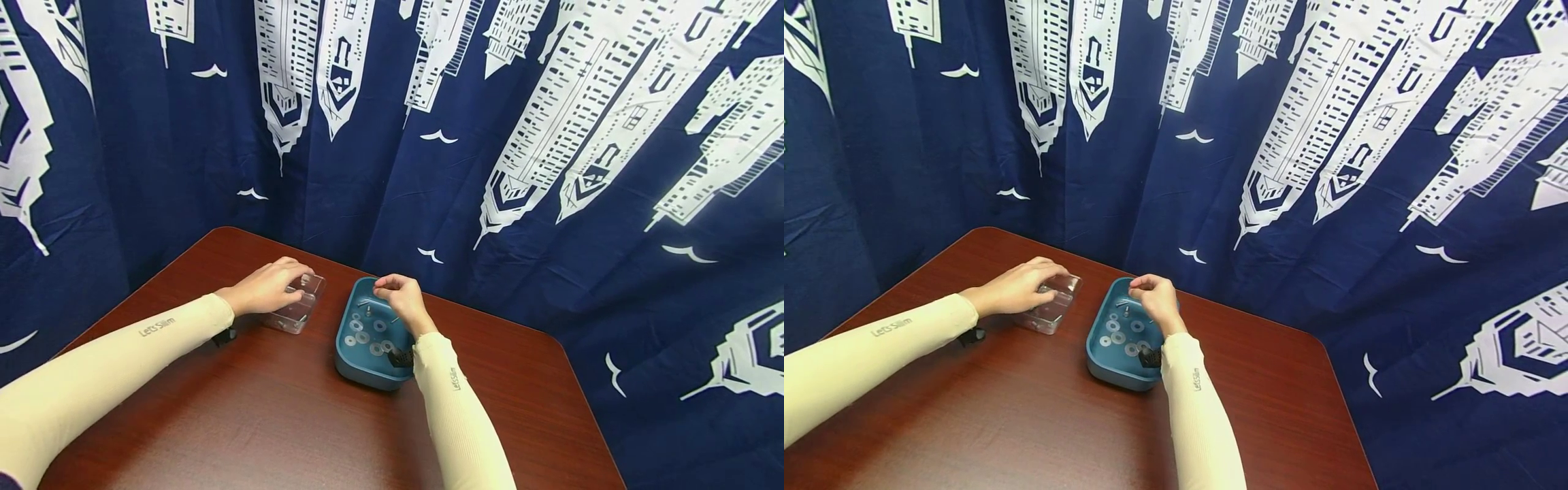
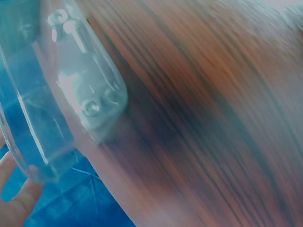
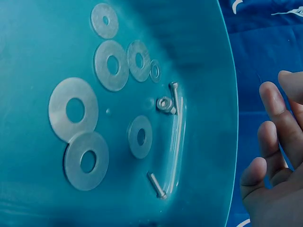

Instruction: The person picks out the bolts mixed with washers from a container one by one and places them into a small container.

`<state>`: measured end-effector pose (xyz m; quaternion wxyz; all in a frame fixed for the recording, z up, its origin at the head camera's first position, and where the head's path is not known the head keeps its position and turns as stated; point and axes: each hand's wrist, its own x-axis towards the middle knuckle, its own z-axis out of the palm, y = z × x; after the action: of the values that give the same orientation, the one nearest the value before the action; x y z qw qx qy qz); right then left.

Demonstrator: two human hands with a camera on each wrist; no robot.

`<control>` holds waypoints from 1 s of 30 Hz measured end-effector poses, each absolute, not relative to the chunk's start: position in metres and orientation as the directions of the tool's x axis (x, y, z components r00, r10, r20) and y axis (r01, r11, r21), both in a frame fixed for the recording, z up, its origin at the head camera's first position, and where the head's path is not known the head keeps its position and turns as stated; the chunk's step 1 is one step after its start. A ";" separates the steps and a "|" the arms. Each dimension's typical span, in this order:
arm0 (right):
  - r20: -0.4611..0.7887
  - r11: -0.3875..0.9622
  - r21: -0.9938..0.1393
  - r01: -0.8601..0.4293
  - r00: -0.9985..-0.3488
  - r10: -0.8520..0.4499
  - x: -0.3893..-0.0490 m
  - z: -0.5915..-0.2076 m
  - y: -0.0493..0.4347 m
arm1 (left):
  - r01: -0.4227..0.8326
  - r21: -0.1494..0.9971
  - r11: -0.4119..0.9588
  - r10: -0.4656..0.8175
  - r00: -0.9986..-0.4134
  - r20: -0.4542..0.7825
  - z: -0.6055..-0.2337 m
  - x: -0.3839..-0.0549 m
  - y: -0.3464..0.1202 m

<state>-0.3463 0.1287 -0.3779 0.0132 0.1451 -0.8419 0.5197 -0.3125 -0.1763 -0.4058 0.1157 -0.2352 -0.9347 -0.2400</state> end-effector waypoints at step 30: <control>0.164 0.443 -0.868 -0.224 -0.972 -0.171 -0.347 -0.390 0.144 | 0.581 0.393 0.713 0.481 -0.813 0.329 -0.399 -0.314 -0.110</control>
<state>-0.3467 0.1437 -0.3896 0.0262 0.1163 -0.8491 0.5146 -0.3142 -0.1100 -0.3991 0.1019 -0.2887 -0.9198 -0.2456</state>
